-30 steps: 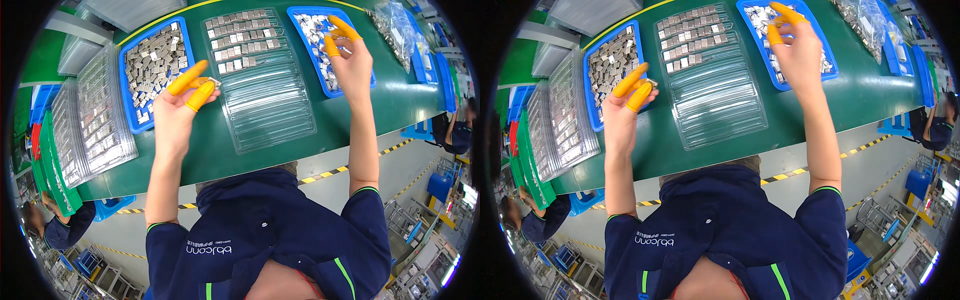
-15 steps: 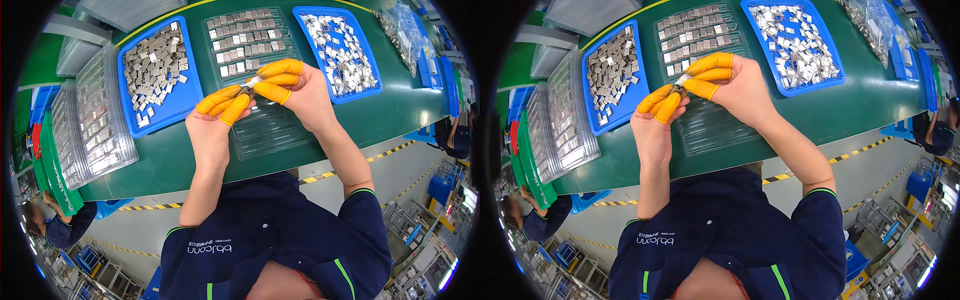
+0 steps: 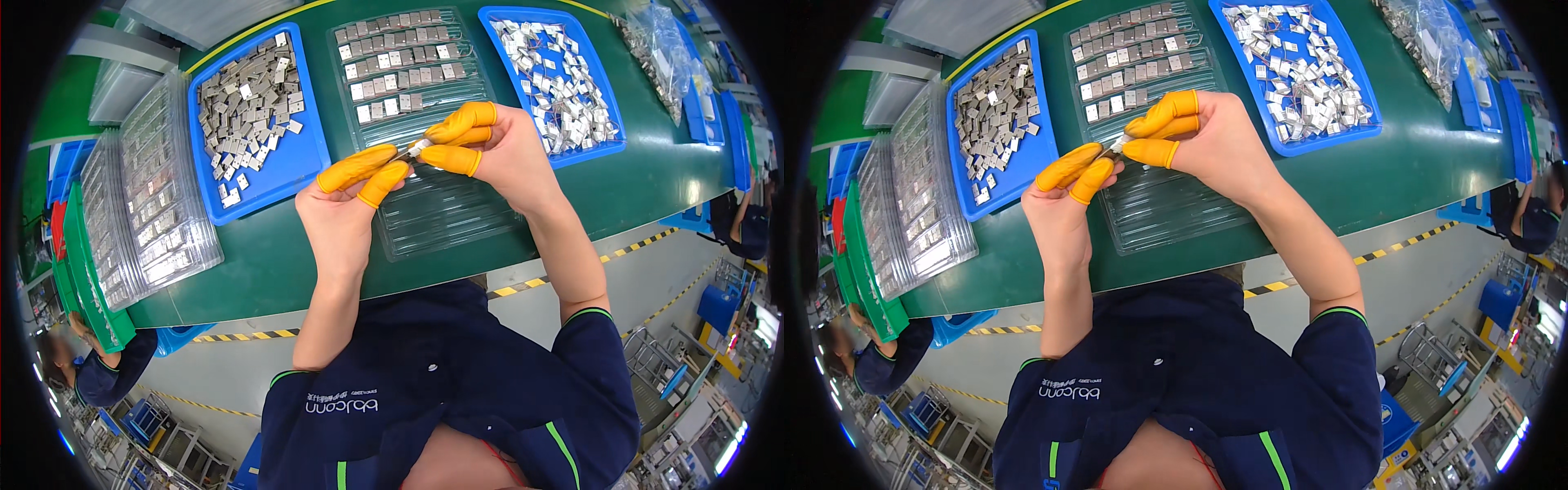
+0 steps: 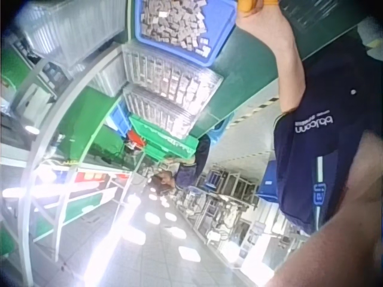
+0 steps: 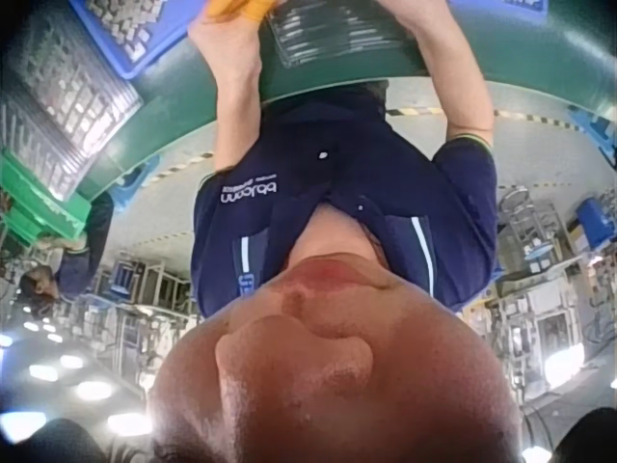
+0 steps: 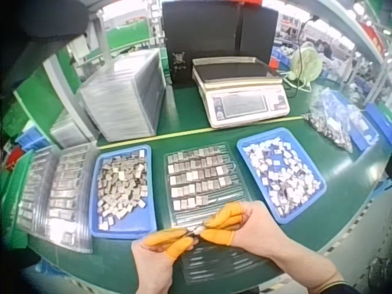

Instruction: The person picks small rectangular electronic components from a blue tray and places them into a clear plastic tray with multiple compartments. They handle the components one at a time, using yellow finger cots, and arrange them in rows within the clear tray.

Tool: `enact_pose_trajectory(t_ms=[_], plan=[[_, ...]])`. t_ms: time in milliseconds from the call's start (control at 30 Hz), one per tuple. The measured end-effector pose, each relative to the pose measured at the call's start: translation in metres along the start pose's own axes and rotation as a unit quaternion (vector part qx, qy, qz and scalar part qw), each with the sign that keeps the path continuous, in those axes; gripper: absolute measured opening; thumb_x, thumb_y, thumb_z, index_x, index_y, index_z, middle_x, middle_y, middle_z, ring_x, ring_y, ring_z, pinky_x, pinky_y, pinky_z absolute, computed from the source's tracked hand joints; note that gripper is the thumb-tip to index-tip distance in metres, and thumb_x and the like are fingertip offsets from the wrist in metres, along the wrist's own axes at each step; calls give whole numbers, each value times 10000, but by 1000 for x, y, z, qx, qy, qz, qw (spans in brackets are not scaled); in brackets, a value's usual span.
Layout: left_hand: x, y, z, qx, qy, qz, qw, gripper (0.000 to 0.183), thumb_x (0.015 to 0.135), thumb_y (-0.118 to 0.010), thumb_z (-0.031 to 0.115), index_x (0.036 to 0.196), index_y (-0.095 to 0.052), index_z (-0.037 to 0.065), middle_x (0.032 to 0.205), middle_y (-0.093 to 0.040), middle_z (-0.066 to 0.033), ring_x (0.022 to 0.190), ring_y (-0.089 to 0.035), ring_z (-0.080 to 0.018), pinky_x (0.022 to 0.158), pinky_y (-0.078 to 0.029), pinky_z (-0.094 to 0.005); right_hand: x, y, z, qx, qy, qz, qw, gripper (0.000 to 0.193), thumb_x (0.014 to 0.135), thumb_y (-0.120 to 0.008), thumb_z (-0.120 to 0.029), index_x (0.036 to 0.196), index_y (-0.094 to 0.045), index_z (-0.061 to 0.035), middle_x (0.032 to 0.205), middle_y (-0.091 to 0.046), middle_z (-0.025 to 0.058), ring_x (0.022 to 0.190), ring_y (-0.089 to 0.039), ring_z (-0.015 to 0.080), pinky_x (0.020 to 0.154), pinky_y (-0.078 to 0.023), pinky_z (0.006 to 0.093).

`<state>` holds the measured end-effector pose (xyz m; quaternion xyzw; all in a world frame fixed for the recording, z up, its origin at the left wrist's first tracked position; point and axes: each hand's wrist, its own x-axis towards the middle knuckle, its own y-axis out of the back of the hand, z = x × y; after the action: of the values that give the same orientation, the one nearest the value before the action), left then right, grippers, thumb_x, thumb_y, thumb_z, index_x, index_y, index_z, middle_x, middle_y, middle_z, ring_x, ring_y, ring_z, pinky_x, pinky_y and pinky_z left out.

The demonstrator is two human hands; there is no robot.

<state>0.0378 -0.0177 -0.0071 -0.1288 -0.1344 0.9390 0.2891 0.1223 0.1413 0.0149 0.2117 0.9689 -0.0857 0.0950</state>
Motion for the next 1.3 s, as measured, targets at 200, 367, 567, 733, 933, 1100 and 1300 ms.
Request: enact_pose_trajectory(t_ms=[200, 367, 567, 733, 933, 1100, 1300], plan=[[-9, 11, 12, 99, -27, -48, 994, 202, 752, -681, -66, 948, -645, -98, 905, -668, -144, 811, -657, -186, 774, -536, -280, -5, 5, 0, -3, 32, -83, 996, 152, 729, -696, 42, 879, -678, 34, 915, -674, 94, 849, -639, 142, 800, -514, 265], [-8, 23, 17, 23, 45, -143, 988, 197, 750, -683, -58, 938, -645, -104, 845, -672, -151, 777, -665, -207, 749, -544, -289, -6, 0, -4, 18, -41, -141, 989, 184, 677, -722, 43, 856, -682, 26, 890, -655, 87, 822, -623, 147, 763, -499, 251], [-7, 15, 11, 21, 25, -125, 992, 199, 763, -680, -16, 937, -630, -96, 816, -663, -171, 714, -670, -242, 686, -546, -294, -5, -2, 3, 6, -23, -121, 992, 171, 696, -727, 8, 864, -693, 3, 853, -658, 58, 791, -614, 121, 741, -490, 234], [-8, 19, 6, 3, 5, -94, 996, 253, 780, -658, -46, 1022, -611, -102, 916, -660, -162, 806, -662, -221, 748, -543, -294, -8, -16, -5, -48, 64, -56, 995, 125, 711, -733, -31, 830, -701, -13, 821, -658, 48, 784, -617, 126, 734, -498, 246], [5, 40, 28, 189, -98, -29, 977, 271, 784, -655, -45, 1052, -620, -51, 1063, -629, -132, 945, -628, -196, 847, -509, -301, 11, 8, -8, -476, 378, 145, 781, 149, 617, -763, -101, 748, -708, -53, 785, -642, 40, 831, -592, 215, 662, -508, 297], [24, 81, 45, 429, -172, 96, 882, 171, 785, -681, 23, 956, -691, 19, 955, -663, -55, 763, -601, -100, 679, -485, -230, 30, 21, 14, -590, 406, 185, 673, 128, 559, -743, -76, 659, -676, -31, 806, -641, 46, 872, -590, 198, 683, -507, 300], [46, 97, 51, 596, -240, 77, 763, 218, 728, -718, 86, 942, -701, 49, 917, -665, -105, 866, -601, -215, 792, -457, -301, 36, 21, 24, -566, 370, 160, 719, 118, 620, -732, -107, 725, -705, -61, 828, -650, 48, 892, -587, 205, 742, -493, 313]])
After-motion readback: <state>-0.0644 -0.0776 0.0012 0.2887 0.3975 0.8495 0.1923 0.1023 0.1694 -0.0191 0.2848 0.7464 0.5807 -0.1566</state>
